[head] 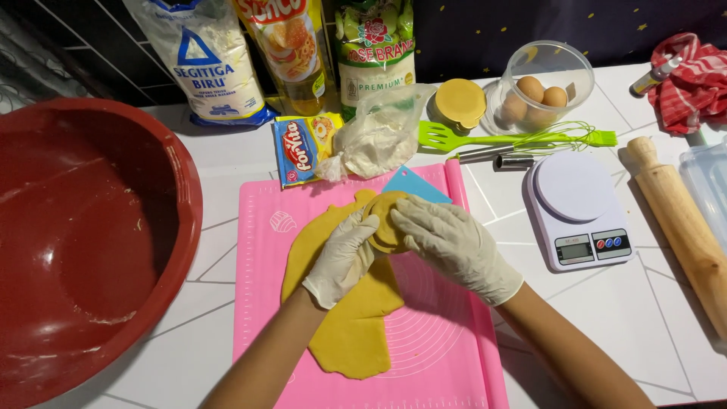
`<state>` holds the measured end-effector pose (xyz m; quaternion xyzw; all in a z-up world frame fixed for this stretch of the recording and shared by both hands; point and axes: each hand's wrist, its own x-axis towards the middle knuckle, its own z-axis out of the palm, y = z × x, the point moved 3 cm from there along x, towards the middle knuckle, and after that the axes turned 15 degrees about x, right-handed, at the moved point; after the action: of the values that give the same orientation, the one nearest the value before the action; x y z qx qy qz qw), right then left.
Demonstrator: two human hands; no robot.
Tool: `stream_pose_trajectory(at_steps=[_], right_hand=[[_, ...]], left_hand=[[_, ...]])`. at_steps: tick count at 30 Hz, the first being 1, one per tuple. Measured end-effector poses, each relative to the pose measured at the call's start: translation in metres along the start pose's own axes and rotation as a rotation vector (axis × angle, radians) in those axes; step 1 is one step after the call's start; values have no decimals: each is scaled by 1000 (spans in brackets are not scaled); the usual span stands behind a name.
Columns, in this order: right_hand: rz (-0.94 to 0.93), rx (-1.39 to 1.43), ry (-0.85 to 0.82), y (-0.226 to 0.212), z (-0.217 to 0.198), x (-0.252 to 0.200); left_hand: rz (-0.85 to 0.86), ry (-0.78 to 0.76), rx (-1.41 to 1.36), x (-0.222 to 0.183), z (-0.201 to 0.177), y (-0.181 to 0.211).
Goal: Shaping and cutting small portions of yellow dough on a silicone mat using hands and a plastic scraper.
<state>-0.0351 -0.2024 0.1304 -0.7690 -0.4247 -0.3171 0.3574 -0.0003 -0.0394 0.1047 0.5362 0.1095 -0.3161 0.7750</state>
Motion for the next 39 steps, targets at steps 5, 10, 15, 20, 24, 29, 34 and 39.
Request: stream_pose_trajectory(at_steps=[5, 10, 15, 20, 24, 29, 34, 39], right_hand=[[-30, -51, -32, 8, 3, -26], [571, 274, 167, 7, -12, -15], [1419, 949, 464, 16, -8, -18], [1466, 1094, 516, 21, -7, -36], [1439, 1156, 650, 18, -16, -35], [1409, 1078, 737, 40, -42, -69], [1391, 949, 834, 35, -106, -71], [1285, 850, 742, 51, -186, -127]], left_hand=[[26, 40, -34, 17, -23, -17], [49, -4, -83, 9, -13, -13], [85, -58, -66, 4, -9, -14], [67, -46, -36, 31, -35, -39], [106, -91, -22, 10, -18, -18], [109, -160, 71, 13, -29, -20], [61, -78, 216, 34, -49, -43], [85, 62, 570, -11, -25, -9]])
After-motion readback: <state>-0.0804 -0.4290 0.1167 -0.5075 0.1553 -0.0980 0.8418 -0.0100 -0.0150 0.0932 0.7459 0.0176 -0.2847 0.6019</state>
